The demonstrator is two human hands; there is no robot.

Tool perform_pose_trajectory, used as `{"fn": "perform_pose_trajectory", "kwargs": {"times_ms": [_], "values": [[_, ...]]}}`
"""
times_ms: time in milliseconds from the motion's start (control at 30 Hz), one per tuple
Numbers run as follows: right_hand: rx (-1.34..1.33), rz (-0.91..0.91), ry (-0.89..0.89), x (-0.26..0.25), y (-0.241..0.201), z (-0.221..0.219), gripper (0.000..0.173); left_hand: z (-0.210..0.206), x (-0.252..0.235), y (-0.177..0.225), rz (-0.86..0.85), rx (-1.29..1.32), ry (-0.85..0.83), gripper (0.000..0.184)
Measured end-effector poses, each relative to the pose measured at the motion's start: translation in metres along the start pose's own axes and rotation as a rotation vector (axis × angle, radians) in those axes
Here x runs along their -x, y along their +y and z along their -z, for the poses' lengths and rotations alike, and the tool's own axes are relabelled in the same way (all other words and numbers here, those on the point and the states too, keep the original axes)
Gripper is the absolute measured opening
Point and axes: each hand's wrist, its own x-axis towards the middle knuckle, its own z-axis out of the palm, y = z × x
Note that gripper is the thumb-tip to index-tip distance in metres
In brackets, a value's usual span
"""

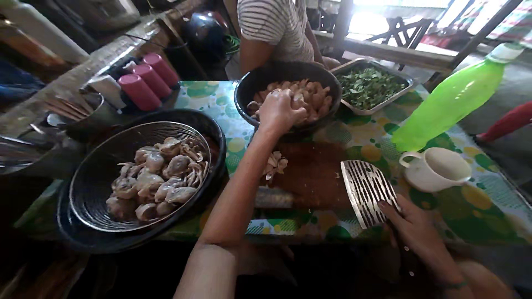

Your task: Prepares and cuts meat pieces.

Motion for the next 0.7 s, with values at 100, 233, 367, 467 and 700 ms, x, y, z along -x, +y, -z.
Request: {"fn": "perform_pose_trajectory", "kwargs": {"times_ms": [100,233,367,467,700], "values": [[0.003,-0.012,0.000,0.000,-0.003,0.000,0.026,-0.012,-0.025,0.012,-0.078,-0.038,-0.158,0.047],[0.018,0.000,-0.011,0.000,-0.003,0.002,0.025,-0.018,-0.070,0.010,-0.217,0.079,-0.246,0.043],[0.027,-0.015,-0.011,0.000,-0.011,0.003,0.026,-0.013,-0.115,0.004,-0.169,0.067,-0.125,0.029],[0.053,-0.030,-0.016,-0.002,-0.014,0.005,0.027,-0.028,-0.146,0.006,-0.165,-0.024,-0.184,0.030],[0.030,-0.106,-0.099,-0.009,-0.013,0.015,0.030,-0.085,-0.197,0.009,-0.193,-0.331,-0.294,0.036]]}}
